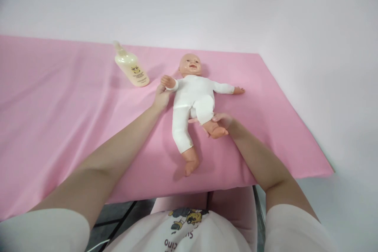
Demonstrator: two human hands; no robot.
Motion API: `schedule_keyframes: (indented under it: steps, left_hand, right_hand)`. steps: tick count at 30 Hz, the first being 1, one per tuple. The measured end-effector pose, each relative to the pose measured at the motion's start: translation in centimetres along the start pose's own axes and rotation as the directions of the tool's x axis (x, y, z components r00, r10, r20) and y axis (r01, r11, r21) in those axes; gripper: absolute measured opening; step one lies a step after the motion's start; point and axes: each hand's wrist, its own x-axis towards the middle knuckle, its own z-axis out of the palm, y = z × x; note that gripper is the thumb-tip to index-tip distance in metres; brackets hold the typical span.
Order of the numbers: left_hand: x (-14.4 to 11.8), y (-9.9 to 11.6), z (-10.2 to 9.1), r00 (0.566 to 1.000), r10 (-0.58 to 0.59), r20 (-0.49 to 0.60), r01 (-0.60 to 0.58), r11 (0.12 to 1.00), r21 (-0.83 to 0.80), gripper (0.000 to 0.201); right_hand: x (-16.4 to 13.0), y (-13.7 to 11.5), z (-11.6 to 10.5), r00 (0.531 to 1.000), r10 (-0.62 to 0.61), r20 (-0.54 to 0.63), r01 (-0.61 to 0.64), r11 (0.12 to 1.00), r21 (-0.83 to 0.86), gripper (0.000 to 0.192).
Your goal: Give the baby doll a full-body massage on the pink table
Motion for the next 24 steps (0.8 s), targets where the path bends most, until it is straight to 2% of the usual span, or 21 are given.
schedule_keyframes:
  steps: [2,5,7,10,15,18,21,24]
  left_hand:
    - [-0.3,1.1,0.0,0.992,0.083,0.092,-0.09,0.994,0.068,0.025]
    - [-0.5,2.1,-0.2,0.97,0.136,0.203,-0.171,0.97,0.17,0.023]
    - [-0.4,2.2,-0.4,0.957,0.15,0.247,-0.208,0.951,0.227,0.023]
    - [-0.2,2.0,-0.4,0.941,0.165,0.296,-0.25,0.927,0.278,0.029]
    - [-0.2,2.2,-0.4,0.944,0.141,0.297,-0.232,0.926,0.299,0.029]
    - [-0.3,2.3,-0.3,0.954,0.131,0.27,-0.204,0.943,0.262,0.024]
    - [-0.3,1.5,0.0,0.98,0.103,0.17,-0.127,0.983,0.133,0.02]
    - [0.0,-0.1,0.0,0.999,-0.023,0.031,0.024,1.0,-0.016,0.023]
  right_hand:
    - [0.2,-0.2,0.1,0.988,-0.113,-0.109,0.109,0.993,-0.04,0.051]
    - [0.8,-0.4,0.3,0.917,-0.234,-0.322,0.212,0.972,-0.104,0.04]
    - [1.2,-0.5,0.4,0.869,-0.263,-0.419,0.232,0.965,-0.125,0.036]
    - [1.5,-0.5,0.5,0.843,-0.255,-0.473,0.224,0.967,-0.121,0.032]
    - [1.6,-0.7,0.8,0.844,-0.212,-0.493,0.183,0.977,-0.107,0.031]
    - [1.4,-0.8,0.9,0.864,-0.198,-0.464,0.168,0.98,-0.106,0.031]
    - [0.9,-0.9,1.1,0.911,-0.202,-0.359,0.168,0.978,-0.123,0.039]
    - [0.4,-1.1,1.3,0.971,-0.146,-0.19,0.13,0.987,-0.095,0.06]
